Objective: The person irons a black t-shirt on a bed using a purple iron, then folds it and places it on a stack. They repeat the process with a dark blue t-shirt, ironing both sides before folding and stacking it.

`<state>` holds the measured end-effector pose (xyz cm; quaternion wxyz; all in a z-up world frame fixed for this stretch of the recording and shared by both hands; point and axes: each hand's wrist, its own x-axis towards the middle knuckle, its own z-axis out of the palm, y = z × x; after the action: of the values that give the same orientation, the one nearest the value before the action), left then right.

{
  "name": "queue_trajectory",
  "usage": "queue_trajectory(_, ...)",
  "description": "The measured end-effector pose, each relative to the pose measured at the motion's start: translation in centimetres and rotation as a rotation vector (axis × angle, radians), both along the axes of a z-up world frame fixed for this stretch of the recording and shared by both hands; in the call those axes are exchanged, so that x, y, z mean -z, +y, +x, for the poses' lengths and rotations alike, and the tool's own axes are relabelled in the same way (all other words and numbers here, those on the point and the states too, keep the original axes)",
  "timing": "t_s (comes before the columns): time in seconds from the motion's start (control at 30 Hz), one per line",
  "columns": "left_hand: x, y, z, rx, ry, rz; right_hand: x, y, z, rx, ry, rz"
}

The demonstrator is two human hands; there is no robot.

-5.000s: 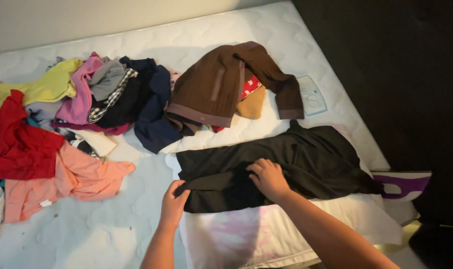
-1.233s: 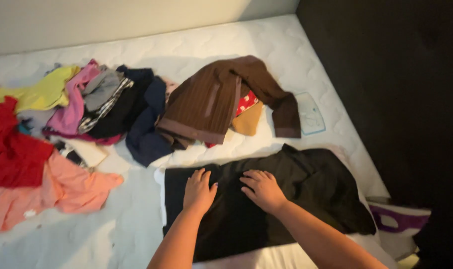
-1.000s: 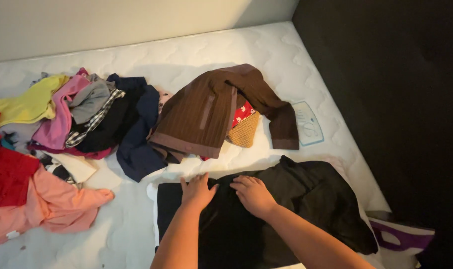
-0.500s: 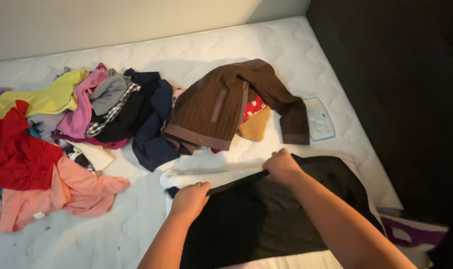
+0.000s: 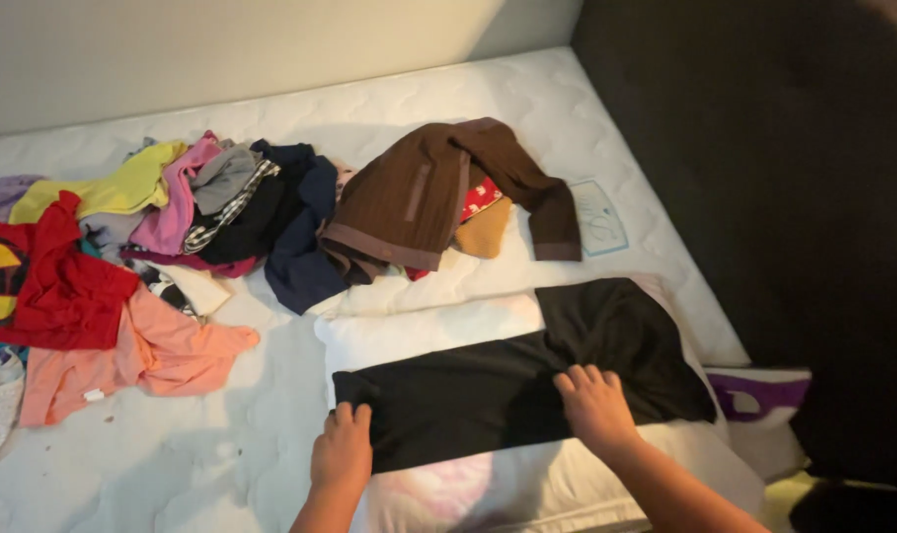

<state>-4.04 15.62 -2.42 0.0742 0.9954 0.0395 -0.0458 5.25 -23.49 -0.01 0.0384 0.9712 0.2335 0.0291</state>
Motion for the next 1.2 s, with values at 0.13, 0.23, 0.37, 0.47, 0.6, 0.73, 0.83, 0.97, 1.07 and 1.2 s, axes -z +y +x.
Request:
queue_trajectory(0.13,-3.0,-3.2,0.1,-0.028,-0.031,0.0,-1.1,-0.7,-1.6,0.042,0.066,0.208)
queue_trajectory(0.23,-4.3,-7.1,2.2,0.068,-0.146,-0.186,-2.1,-2.6,-0.9,0.103,0.136,0.342)
queue_trajectory(0.37,-0.8,-13.1,7.3,0.118,-0.222,-0.564,-3.2,-6.2,2.0,0.202,0.197,0.498)
queue_trajectory(0.47,-1.2,-18.1,11.0,0.027,-0.153,-0.612,-4.0,-8.2,5.2,0.225,0.171,0.617)
queue_trajectory(0.6,-2.8,-23.1,16.4,-0.057,0.043,-0.47,-3.1,-10.2,11.0,0.268,0.147,0.636)
queue_trajectory(0.73,-2.3,-26.4,20.7,-0.239,0.321,-0.329,-0.5,-10.4,16.3,0.28,0.21,0.557)
queue_trajectory(0.83,2.5,-27.6,22.9,-0.348,0.381,-0.376,3.5,-10.5,19.5,0.24,0.17,0.564)
queue_trajectory(0.97,9.6,-27.7,24.3,-0.232,0.145,-0.745,8.2,-10.7,21.4,0.14,0.158,0.577)
queue_trajectory(1.07,4.7,-27.7,23.1,-0.107,0.029,-1.114,9.0,-10.7,21.9,0.086,0.34,0.47)
queue_trajectory(1.2,-0.8,-27.9,20.9,0.069,0.137,-1.296,6.3,-10.7,20.9,0.1,0.504,0.581)
